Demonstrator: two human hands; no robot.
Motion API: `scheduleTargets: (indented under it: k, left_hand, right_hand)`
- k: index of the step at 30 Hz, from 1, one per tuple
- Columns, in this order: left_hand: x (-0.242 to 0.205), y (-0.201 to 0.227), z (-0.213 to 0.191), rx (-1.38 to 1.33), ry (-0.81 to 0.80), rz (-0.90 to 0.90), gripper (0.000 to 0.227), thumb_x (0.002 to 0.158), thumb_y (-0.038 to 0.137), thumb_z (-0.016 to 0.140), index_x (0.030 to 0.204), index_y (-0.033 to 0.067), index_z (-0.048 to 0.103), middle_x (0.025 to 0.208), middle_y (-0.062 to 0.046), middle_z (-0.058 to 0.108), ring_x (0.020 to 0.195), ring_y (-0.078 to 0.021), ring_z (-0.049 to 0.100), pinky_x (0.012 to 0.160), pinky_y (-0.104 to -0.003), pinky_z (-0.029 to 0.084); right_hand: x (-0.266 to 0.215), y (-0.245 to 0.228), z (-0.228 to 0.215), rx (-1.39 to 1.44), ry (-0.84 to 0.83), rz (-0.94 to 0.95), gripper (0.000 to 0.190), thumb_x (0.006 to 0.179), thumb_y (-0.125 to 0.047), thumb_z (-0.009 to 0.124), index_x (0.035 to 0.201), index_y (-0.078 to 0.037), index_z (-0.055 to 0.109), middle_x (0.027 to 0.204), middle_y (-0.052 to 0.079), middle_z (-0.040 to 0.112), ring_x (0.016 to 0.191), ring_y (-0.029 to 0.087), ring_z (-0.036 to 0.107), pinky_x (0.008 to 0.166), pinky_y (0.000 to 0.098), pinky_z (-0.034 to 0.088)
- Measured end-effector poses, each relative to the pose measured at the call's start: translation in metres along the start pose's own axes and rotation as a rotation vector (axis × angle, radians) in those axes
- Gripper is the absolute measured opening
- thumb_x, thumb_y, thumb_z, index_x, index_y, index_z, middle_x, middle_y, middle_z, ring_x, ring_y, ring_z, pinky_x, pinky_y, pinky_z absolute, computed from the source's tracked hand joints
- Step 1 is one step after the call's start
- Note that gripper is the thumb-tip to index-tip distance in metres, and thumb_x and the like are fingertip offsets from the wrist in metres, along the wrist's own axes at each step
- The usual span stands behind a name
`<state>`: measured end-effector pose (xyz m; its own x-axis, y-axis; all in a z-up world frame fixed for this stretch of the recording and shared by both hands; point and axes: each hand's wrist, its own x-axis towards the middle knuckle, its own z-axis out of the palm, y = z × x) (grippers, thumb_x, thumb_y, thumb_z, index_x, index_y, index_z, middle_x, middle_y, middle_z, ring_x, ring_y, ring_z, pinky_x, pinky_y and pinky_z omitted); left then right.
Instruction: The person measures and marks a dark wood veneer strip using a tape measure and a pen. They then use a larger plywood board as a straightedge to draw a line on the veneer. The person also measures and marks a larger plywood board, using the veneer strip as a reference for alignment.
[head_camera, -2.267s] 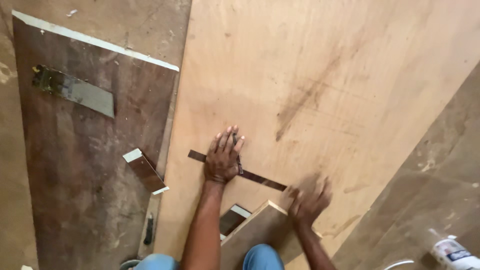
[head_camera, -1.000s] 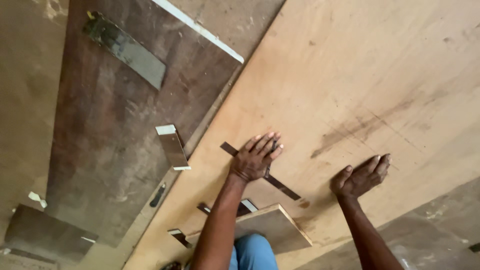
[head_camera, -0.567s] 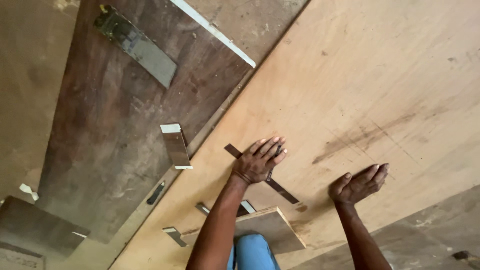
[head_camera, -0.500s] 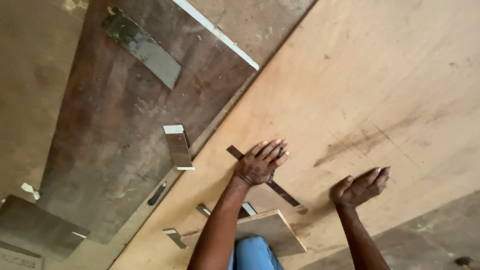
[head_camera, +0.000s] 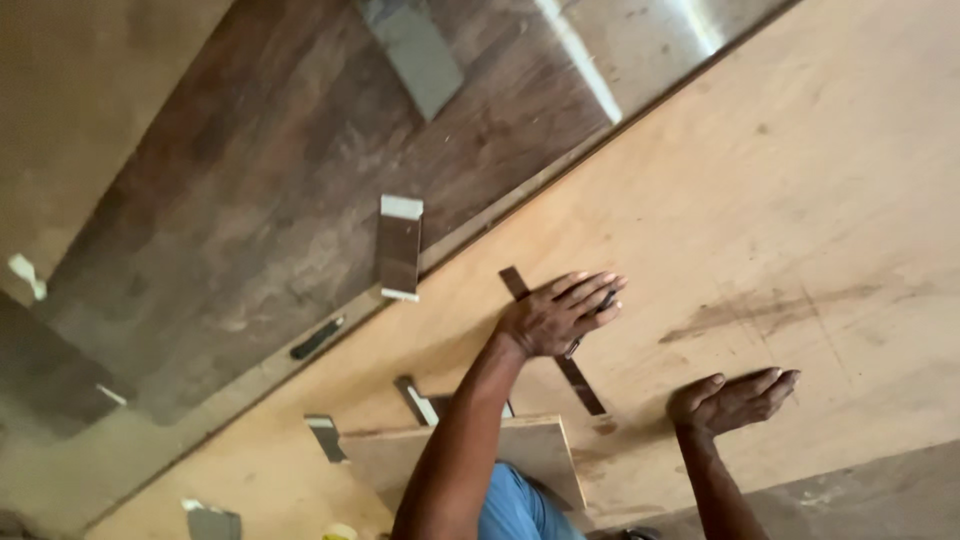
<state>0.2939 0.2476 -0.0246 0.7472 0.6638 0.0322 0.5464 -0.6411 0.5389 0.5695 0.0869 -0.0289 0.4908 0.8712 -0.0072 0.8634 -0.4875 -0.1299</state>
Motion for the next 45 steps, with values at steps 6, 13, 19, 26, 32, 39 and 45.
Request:
scheduleTargets:
  k: [6, 13, 19, 26, 32, 39, 45]
  left_hand:
    - [-0.008, 0.0, 0.025, -0.013, -0.024, -0.005, 0.049, 0.095, 0.015, 0.054, 0.144, 0.0174, 0.052, 0.169, -0.005, 0.034, 0.157, -0.0204, 0.032, 0.133, -0.042, 0.024]
    - [-0.012, -0.002, 0.045, -0.24, 0.008, 0.011, 0.05, 0.092, 0.02, 0.056, 0.141, 0.0086, 0.05, 0.166, -0.014, 0.028, 0.155, -0.029, 0.026, 0.129, -0.046, 0.021]
    - [-0.001, -0.003, 0.084, -0.132, 0.021, -0.037, 0.04, 0.103, 0.021, 0.045, 0.143, 0.0195, 0.048, 0.165, -0.008, 0.028, 0.155, -0.0265, 0.026, 0.131, -0.047, 0.019]
    - [-0.042, 0.036, 0.055, -0.348, 0.47, -0.266, 0.072, 0.095, 0.009, 0.06, 0.158, 0.0269, 0.03, 0.174, -0.006, 0.018, 0.151, -0.0214, 0.043, 0.109, -0.044, 0.043]
    - [-0.306, 0.094, 0.021, 0.029, 1.028, -1.084, 0.033, 0.108, 0.014, 0.055, 0.14, 0.006, 0.054, 0.156, -0.018, 0.048, 0.15, -0.0365, 0.044, 0.126, -0.05, 0.035]
    - [-0.396, 0.116, 0.052, 0.278, 0.875, -1.252, 0.034, 0.107, 0.013, 0.05, 0.14, 0.0018, 0.053, 0.153, -0.023, 0.052, 0.146, -0.0405, 0.048, 0.116, -0.057, 0.039]
    - [-0.398, 0.12, 0.05, 0.31, 0.879, -1.256, 0.035, 0.105, 0.015, 0.051, 0.137, 0.0008, 0.055, 0.15, -0.024, 0.053, 0.143, -0.0408, 0.048, 0.115, -0.055, 0.039]
  right_hand:
    - [-0.01, 0.021, 0.012, -0.039, -0.013, -0.029, 0.073, 0.117, -0.048, 0.026, 0.168, 0.003, 0.015, 0.172, 0.033, 0.017, 0.161, 0.049, 0.021, 0.128, 0.0621, 0.023]
    - [-0.018, 0.036, 0.019, -0.101, 0.059, -0.146, 0.068, 0.123, -0.045, 0.024, 0.169, 0.004, 0.014, 0.173, 0.03, 0.018, 0.161, 0.049, 0.025, 0.129, 0.0603, 0.028]
    - [-0.022, 0.058, 0.037, -0.18, 0.185, -0.246, 0.062, 0.126, -0.041, 0.027, 0.17, 0.002, 0.016, 0.174, 0.027, 0.02, 0.163, 0.045, 0.03, 0.131, 0.0578, 0.033]
    - [-0.013, 0.089, 0.057, -0.314, 0.018, -0.027, 0.064, 0.123, -0.042, 0.017, 0.169, 0.003, 0.012, 0.18, 0.021, 0.011, 0.167, 0.041, 0.016, 0.135, 0.0549, 0.019]
    - [-0.001, 0.077, 0.057, -0.253, -0.105, 0.071, 0.07, 0.121, -0.046, 0.014, 0.172, 0.001, 0.004, 0.179, 0.021, 0.0, 0.168, 0.039, 0.005, 0.136, 0.055, 0.01]
    - [0.002, 0.068, 0.051, -0.189, -0.111, 0.081, 0.071, 0.118, -0.043, 0.018, 0.169, 0.005, 0.006, 0.176, 0.025, 0.001, 0.164, 0.042, 0.005, 0.132, 0.0559, 0.009]
    - [0.012, 0.066, 0.058, -0.129, -0.041, 0.068, 0.07, 0.115, -0.042, 0.024, 0.165, 0.007, 0.013, 0.172, 0.028, 0.007, 0.161, 0.044, 0.01, 0.129, 0.0557, 0.012]
